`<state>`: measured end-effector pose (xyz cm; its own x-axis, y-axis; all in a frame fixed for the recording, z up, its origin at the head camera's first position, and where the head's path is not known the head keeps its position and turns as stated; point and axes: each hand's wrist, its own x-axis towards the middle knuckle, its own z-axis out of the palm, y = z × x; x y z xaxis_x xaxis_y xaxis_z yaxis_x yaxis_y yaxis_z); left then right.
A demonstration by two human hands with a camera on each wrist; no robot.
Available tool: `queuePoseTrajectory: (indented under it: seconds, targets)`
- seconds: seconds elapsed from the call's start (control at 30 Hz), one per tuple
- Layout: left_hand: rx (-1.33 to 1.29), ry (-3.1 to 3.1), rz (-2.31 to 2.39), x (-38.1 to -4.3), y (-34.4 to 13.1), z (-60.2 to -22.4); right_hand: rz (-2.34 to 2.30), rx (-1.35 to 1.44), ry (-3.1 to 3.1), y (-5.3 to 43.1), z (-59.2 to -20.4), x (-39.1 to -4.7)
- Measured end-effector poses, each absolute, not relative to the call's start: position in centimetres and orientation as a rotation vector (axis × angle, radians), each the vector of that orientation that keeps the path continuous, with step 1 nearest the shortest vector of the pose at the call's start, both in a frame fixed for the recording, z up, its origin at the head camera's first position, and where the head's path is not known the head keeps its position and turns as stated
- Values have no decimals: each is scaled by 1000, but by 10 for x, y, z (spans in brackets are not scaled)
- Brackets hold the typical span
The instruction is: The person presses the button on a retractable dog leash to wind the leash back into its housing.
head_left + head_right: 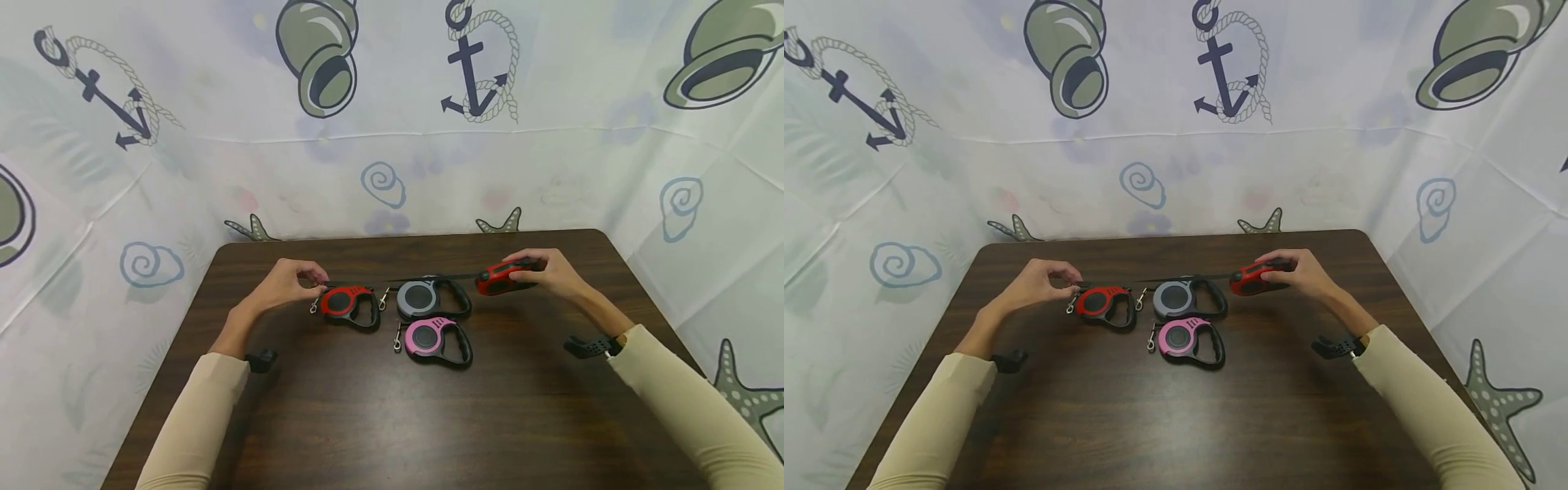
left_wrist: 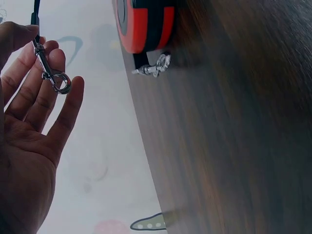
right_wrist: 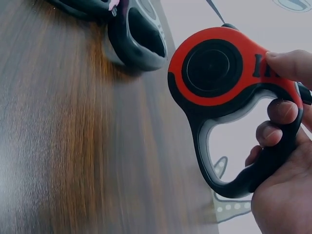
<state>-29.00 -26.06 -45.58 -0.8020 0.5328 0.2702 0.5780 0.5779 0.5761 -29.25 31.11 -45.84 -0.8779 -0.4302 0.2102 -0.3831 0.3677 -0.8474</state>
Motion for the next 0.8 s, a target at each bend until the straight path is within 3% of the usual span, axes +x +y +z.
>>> queuePoseTrajectory:
  seconds: [0.8]
  targets:
    - [-1032, -2716, -1126, -288, -228, -458, -1550, -797, 2533, 278, -458, -288]
